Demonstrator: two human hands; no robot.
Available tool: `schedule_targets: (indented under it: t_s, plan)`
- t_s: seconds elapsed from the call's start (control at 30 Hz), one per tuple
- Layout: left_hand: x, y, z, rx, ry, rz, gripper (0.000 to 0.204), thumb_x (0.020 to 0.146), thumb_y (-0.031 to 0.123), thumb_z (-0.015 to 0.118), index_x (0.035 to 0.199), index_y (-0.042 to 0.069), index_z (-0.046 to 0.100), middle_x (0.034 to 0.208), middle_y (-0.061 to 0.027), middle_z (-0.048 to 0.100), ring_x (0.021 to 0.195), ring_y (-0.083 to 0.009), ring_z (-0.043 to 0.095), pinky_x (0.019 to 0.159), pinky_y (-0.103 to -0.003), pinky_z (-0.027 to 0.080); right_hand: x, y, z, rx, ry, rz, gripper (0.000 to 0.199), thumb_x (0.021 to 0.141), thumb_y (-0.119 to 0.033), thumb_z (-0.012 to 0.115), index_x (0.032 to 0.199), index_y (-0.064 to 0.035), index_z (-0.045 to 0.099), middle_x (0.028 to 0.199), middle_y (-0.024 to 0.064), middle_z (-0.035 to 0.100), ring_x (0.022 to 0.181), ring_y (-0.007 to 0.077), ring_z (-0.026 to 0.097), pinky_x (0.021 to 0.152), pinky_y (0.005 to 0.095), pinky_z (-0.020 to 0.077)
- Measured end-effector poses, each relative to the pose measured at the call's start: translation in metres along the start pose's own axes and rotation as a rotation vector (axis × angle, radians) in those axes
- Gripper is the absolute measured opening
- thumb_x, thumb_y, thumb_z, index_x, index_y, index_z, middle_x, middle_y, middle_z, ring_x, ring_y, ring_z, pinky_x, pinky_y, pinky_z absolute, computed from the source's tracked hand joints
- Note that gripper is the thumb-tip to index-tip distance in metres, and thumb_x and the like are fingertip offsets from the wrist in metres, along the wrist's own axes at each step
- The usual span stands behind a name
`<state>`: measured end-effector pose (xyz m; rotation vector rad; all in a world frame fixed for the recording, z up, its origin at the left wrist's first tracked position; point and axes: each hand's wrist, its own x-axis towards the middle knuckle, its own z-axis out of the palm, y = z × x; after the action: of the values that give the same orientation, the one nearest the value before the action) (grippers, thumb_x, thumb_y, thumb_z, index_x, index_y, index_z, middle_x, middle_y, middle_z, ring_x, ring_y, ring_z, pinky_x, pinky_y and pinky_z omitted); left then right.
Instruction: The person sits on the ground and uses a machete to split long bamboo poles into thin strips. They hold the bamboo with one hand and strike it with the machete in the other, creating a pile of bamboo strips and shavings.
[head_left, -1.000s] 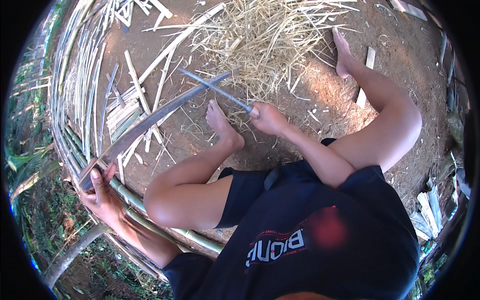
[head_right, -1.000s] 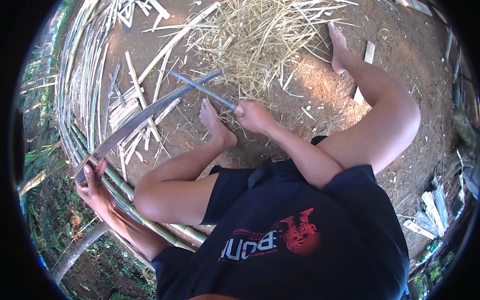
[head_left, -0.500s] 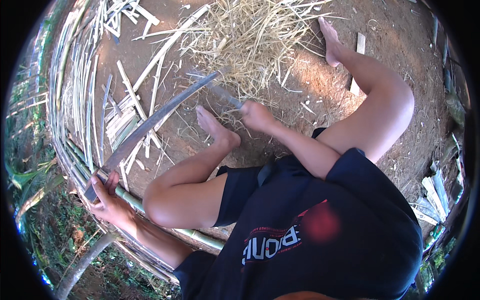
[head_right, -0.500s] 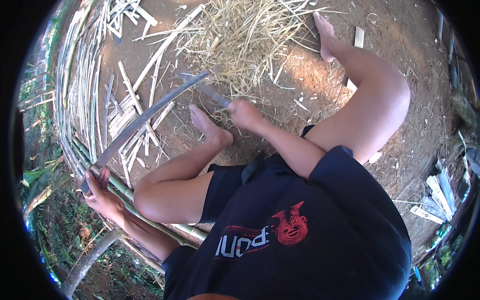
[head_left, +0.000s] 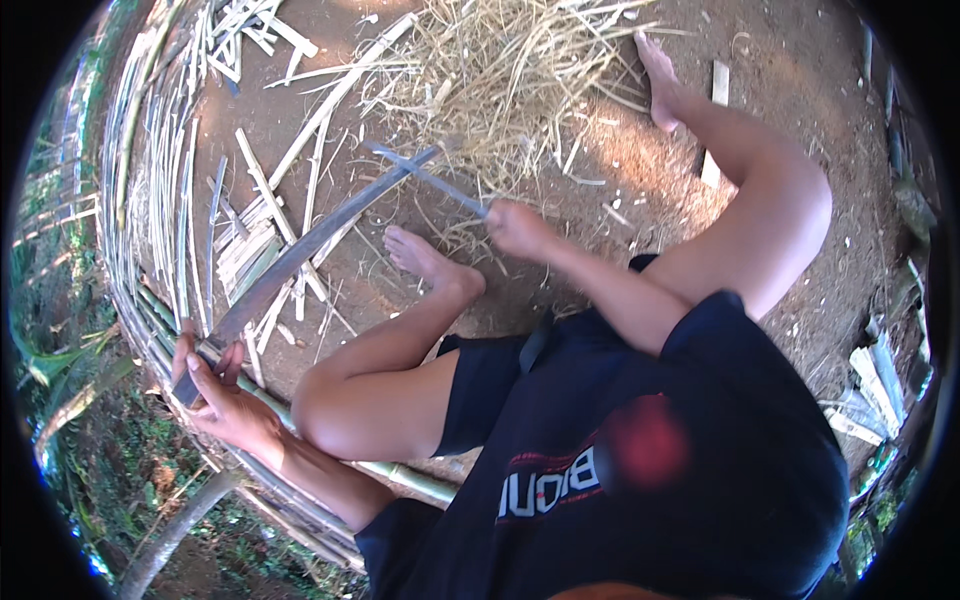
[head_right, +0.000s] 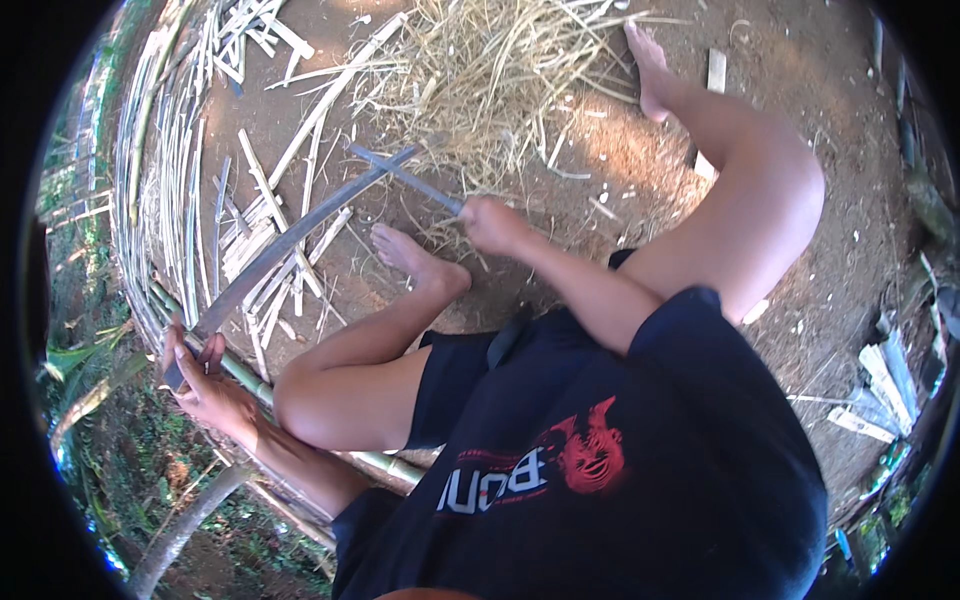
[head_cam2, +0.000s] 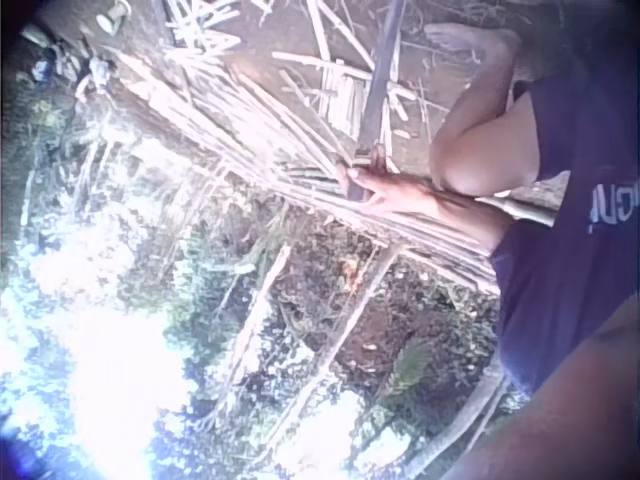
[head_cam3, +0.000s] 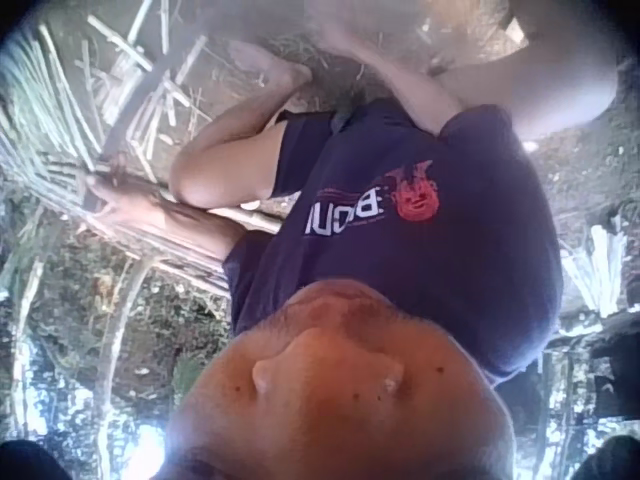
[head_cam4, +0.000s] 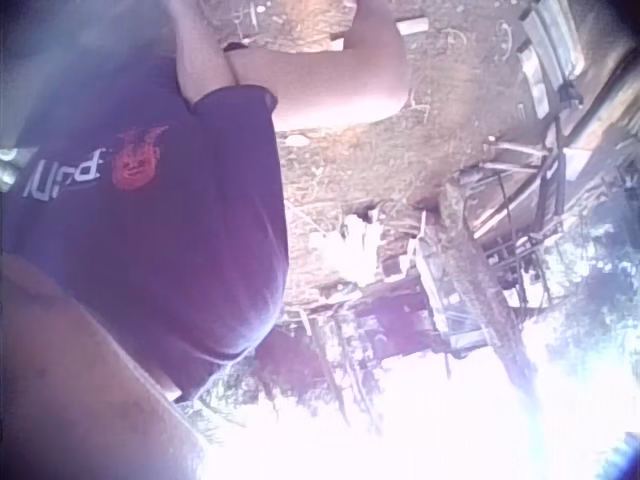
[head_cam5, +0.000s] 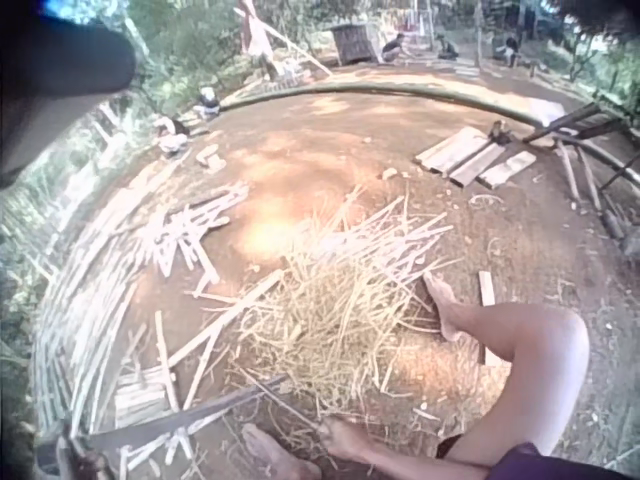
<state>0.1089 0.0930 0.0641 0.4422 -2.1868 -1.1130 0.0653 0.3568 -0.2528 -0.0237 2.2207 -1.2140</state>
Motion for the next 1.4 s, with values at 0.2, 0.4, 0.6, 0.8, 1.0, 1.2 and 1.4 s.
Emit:
schedule_targets:
  t_s: [0.2,0.4,0.6,0.8,1.0,1.2,1.4]
  plan:
    - [0.002,0.001,0.012,0.059,0.034,0.034,0.034,0.099,0.018,0.048,0.119,-0.009,0.055,0.114,-0.0208,0.065,0.067,-0.0134,0.065,0.059,-0.022,0.058,0.02,0.032,-0.016,0.145,-0.071,0.19,0.014,0.081,-0.011,0.055,0.092,-0.003,0.06,0.084,0.0237,0.065,0.083,0.0375,0.065,0.074,0.0467,0.0501]
    - [0.005,0.001,0.014,0.055,0.102,-0.014,0.03,0.099,0.015,0.047,0.115,-0.008,0.058,0.109,-0.0195,0.067,0.066,-0.0127,0.064,0.059,-0.022,0.058,0.007,0.022,0.011,0.192,-0.028,0.123,0.016,0.082,-0.01,0.057,0.095,-0.0008,0.058,0.085,0.0248,0.065,0.08,0.0388,0.065,0.073,0.049,0.0501]
    - [0.007,0.015,0.027,0.15,0.095,-0.017,0.032,0.099,0.017,0.043,0.112,-0.008,0.059,0.107,-0.0176,0.068,0.064,-0.0113,0.063,0.058,-0.022,0.057,0.003,0.035,0.05,0.173,0.231,-0.138,0.016,0.086,-0.014,0.054,0.092,0.0001,0.058,0.072,0.0255,0.062,0.059,0.0383,0.064,0.06,0.0485,0.0505]
    - [0.002,0.017,0.028,0.007,0.102,-0.043,0.033,0.1,0.02,0.038,0.114,-0.004,0.056,0.111,-0.0173,0.065,0.068,-0.0149,0.063,0.062,-0.025,0.056,0.023,0.047,0.006,0.359,0.01,0.273,0.013,0.084,-0.014,0.054,0.09,-0.0035,0.058,0.061,0.0124,0.058,0.048,0.0212,0.059,0.044,0.0377,0.0464]
    - [0.008,0.012,-0.006,0.085,0.076,0.016,0.039,0.102,0.024,0.034,0.131,-0.002,0.043,0.114,-0.0156,0.063,0.071,-0.0146,0.058,0.063,-0.025,0.051,0.002,0.012,0.0,0.391,-0.056,0.2,0.012,0.083,-0.013,0.056,0.089,-0.0025,0.055,0.053,0.0067,0.053,0.039,0.0184,0.052,0.04,0.036,0.0431]
    - [0.0,0.032,-0.024,-0.439,-0.11,-0.038,0.032,0.1,0.015,0.048,0.123,-0.007,0.051,0.12,-0.022,0.058,0.081,-0.0175,0.064,0.072,-0.028,0.055,-0.042,-0.062,-0.024,0.484,-0.016,0.077,0.02,0.085,-0.015,0.066,0.092,-0.0035,0.051,0.057,0.0022,0.05,0.039,0.0129,0.05,0.035,0.0288,0.0397]
    - [-0.028,0.046,-0.024,-0.746,-0.196,-0.125,0.035,0.093,0.007,0.057,0.124,-0.006,0.048,0.108,-0.0124,0.059,0.083,-0.0179,0.062,0.076,-0.031,0.053,-0.12,-0.132,-0.04,0.432,-0.01,-0.371,0.027,0.085,-0.022,0.071,0.087,-0.0028,0.051,0.061,-0.0002,0.05,0.049,0.0082,0.047,0.044,0.0274,0.0388]
